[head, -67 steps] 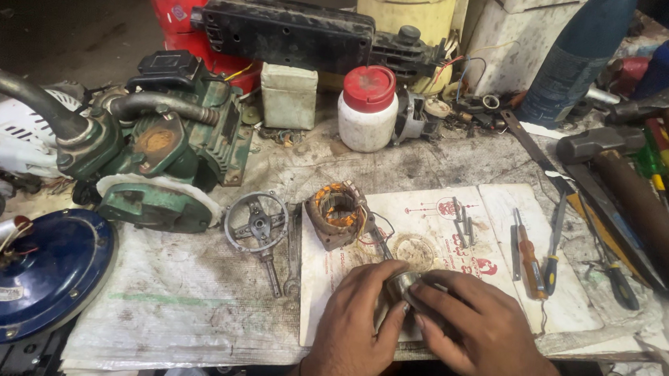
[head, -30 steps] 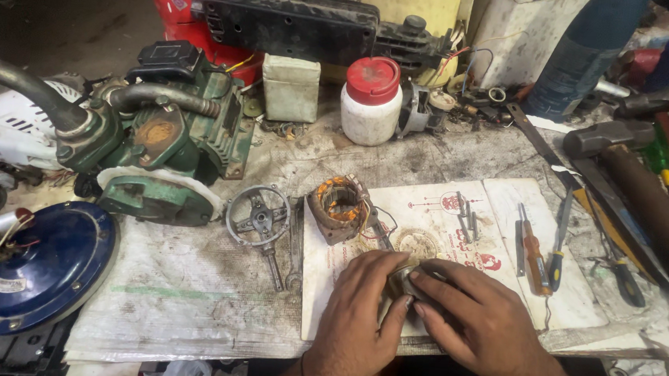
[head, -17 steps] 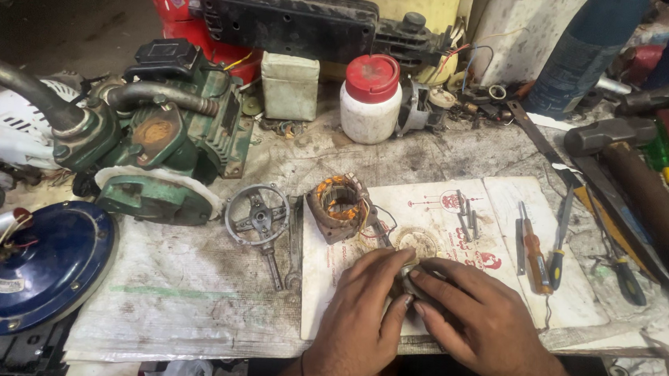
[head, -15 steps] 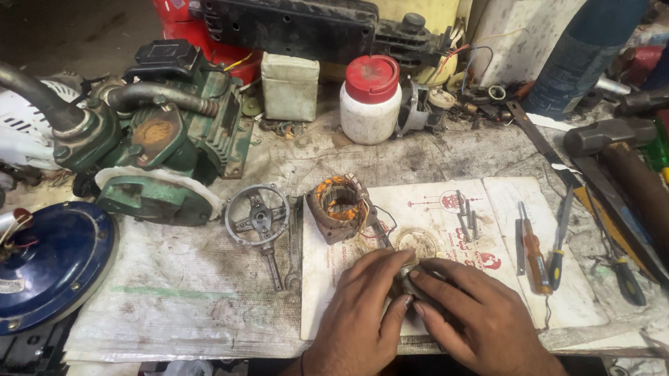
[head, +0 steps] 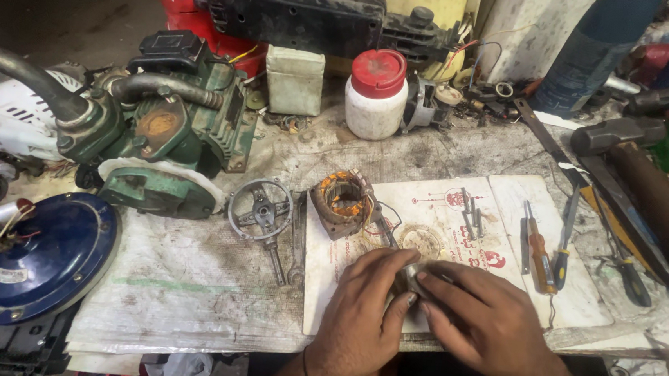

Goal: The person holds a cylindrical metal motor armature on a workbench and repeatedly rubs a rectangular sanding block around its surface, rotating the part to work different sides by hand throughout the clip.

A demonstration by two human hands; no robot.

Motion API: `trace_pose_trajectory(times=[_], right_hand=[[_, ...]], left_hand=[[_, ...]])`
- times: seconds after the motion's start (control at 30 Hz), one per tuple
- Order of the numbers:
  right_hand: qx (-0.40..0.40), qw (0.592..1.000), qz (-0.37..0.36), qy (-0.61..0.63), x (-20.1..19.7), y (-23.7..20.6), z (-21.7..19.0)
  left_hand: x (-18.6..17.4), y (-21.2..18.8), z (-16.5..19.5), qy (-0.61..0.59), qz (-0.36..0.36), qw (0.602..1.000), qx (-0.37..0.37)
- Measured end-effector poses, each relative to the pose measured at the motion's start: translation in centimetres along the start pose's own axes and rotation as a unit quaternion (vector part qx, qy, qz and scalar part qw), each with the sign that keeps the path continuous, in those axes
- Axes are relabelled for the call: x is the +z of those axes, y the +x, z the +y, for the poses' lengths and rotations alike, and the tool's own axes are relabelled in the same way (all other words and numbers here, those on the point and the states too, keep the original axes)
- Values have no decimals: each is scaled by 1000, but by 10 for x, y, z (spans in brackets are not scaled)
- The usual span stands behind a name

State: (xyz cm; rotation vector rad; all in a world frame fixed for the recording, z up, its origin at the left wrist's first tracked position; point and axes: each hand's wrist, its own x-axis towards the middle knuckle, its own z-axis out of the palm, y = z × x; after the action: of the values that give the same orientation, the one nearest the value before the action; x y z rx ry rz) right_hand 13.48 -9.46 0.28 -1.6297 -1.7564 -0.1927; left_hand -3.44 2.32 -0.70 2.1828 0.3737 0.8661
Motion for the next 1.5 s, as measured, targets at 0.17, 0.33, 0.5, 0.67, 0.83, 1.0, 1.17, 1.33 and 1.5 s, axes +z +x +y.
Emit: trace_pose_trajectory(times=[0.17,0.33,0.5,0.67,0.83,1.0,1.17,1.33,1.5], right_hand=[[3,1000,9,-1,-1,-1,0],[15,1000,3,-4,-1,-1,0],[13,1000,14,12,-4,0,-3],[5,1000,13,4,-5,2,-3],[11,1000,9,5,-6,3,-4],[9,1000,12,3,-9,5,-4],[15,1000,-6,-9,-8,6,-4],[7,1000,-5,-13,-9,5,-5],[1,1000,-1,-25,-6,8,-5]], left_hand=[[-1,1,1,-5,-2,1000,-5],[-1,1,3,-1,1,1000,1],[-1,1,5,-9,-2,1000,-13],[-1,0,5,-18,6,1000,-9],[-1,0,5,-25,6,1000,-10],[-1,0,5,-36,4,999,-7],[-1,0,5,-33,4,999,-1],[-1,0,5,-38,-2,999,-6],[-1,1,6,-42,-9,999,-33]])
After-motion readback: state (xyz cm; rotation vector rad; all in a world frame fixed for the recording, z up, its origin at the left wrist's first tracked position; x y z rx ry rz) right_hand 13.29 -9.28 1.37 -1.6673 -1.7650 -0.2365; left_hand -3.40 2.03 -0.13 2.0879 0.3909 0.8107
